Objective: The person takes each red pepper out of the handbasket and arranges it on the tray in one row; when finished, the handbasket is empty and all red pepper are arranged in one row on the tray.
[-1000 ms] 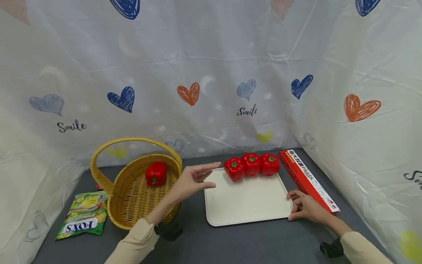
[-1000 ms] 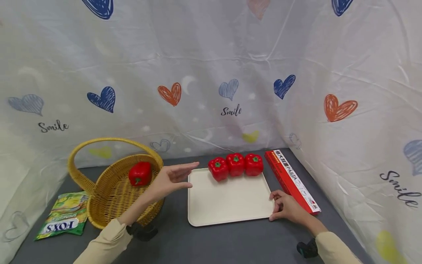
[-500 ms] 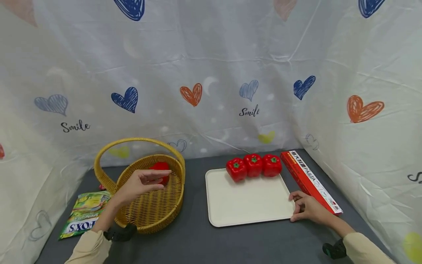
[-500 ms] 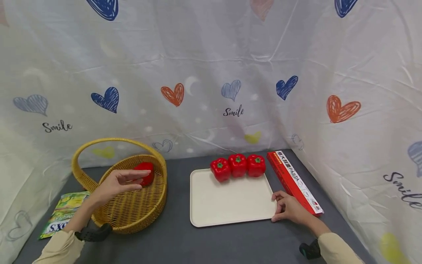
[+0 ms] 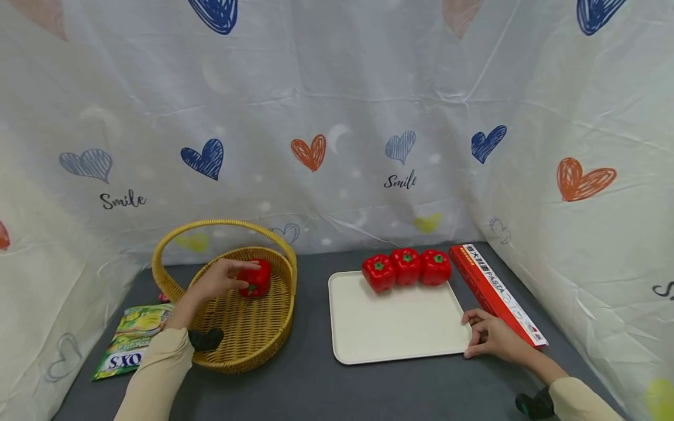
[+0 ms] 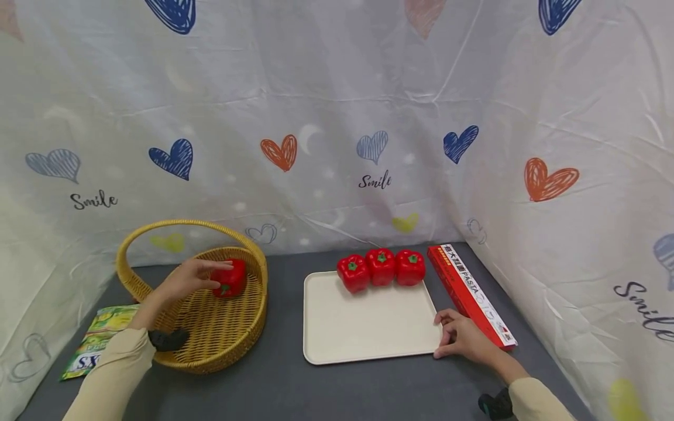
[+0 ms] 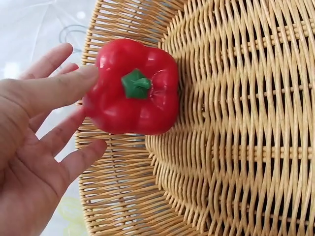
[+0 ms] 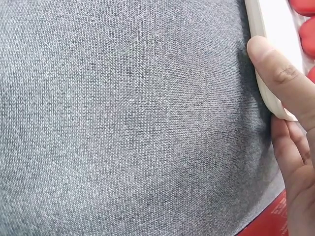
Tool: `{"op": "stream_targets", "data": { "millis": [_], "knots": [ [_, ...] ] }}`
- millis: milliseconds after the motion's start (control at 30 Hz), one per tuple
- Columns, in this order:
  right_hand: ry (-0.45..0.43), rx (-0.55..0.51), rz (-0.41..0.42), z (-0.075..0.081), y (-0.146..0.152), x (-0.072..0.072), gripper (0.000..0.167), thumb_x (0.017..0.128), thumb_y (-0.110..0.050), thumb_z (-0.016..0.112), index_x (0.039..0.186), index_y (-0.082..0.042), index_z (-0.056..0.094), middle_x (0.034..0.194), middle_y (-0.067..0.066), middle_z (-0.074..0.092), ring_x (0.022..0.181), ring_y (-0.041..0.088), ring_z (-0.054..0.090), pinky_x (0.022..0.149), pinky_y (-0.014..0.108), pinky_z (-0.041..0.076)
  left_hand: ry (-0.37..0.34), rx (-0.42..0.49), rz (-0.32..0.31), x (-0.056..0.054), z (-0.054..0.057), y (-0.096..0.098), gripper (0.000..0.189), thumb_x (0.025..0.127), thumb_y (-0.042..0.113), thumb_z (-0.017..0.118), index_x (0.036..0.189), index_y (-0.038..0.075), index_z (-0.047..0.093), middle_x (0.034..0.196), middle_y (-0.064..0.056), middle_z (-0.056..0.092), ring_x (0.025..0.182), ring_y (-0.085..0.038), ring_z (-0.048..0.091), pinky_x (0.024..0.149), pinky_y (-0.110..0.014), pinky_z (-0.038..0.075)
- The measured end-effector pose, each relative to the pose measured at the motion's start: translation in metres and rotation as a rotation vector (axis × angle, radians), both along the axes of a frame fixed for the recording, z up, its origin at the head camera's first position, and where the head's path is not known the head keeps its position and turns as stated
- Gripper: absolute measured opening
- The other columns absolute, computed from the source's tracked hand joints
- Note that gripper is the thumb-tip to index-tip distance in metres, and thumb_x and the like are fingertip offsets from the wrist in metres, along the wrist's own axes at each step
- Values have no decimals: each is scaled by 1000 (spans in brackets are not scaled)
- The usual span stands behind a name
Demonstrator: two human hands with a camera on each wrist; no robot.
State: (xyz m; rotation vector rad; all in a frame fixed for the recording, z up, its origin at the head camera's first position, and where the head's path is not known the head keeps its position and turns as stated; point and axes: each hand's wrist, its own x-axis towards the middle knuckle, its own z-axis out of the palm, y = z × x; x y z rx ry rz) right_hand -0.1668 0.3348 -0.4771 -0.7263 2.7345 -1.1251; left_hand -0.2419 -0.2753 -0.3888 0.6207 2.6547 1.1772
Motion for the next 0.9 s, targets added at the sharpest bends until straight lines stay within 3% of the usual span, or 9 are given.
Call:
{"op": "stream_targets", "data": {
  "millis": [233,267,300,333,400,500,600,700,900],
  "knots": [
    [-1,-1,10,2,0,0,24,69,-26,86,64,-17,64,108,12,54,97,11,50,67,17,49,25,-17,-22,-5,-6,2,40,85,-13,62,125,-9,59,136,-29,46,45,-8,18,46,-22,30],
    [1,2,9,2,0,0,24,69,-27,86,64,-18,64,108,12,53,96,11,50,66,17,49,29,-13,-28,-6,-6,2,40,84,-13,62,124,-9,59,137,-29,46,45,-9,19,46,-22,31],
    [4,3,8,2,0,0,24,69,-27,86,64,-18,64,108,12,54,96,11,50,66,17,48,39,-17,-35,-7,-7,3,41,84,-12,63,124,-8,60,136,-28,47,45,-12,31,48,-21,35],
    [8,7,8,1,1,0,24,69,-27,86,64,-18,64,108,12,54,96,11,50,66,17,48,46,-15,-44,-8,-7,4,41,83,-12,64,124,-8,60,136,-28,47,50,-17,45,51,-20,39],
    [9,8,9,1,1,0,24,69,-27,86,63,-18,64,107,12,54,96,11,50,66,17,48,53,-20,-62,-10,-7,5,42,82,-12,66,123,-7,61,137,-27,47,79,-31,63,59,-20,47],
    [8,10,10,1,1,0,24,69,-27,85,63,-18,64,107,12,54,97,11,49,66,17,48,65,-73,-80,-11,-7,7,44,79,-12,68,123,-3,63,136,-27,49,124,-46,44,71,-23,53],
    [4,9,9,1,0,1,24,69,-26,85,64,-18,64,108,12,53,97,11,49,67,17,48,67,-133,-82,-12,-7,7,45,78,-16,66,121,-3,64,134,-29,50,127,-49,39,63,-23,50],
    [2,6,10,2,0,1,24,69,-26,85,64,-18,64,108,12,53,97,11,49,67,17,48,71,-126,-63,-10,-8,6,42,79,-18,63,120,-6,64,132,-31,50,127,-50,37,56,-23,44],
    [7,-13,19,2,0,1,23,69,-24,85,64,-18,64,107,13,53,97,10,49,66,17,49,122,-113,-43,-11,-14,5,38,81,-10,67,119,-7,64,131,-29,52,103,-44,57,60,-25,41]
  ]
}}
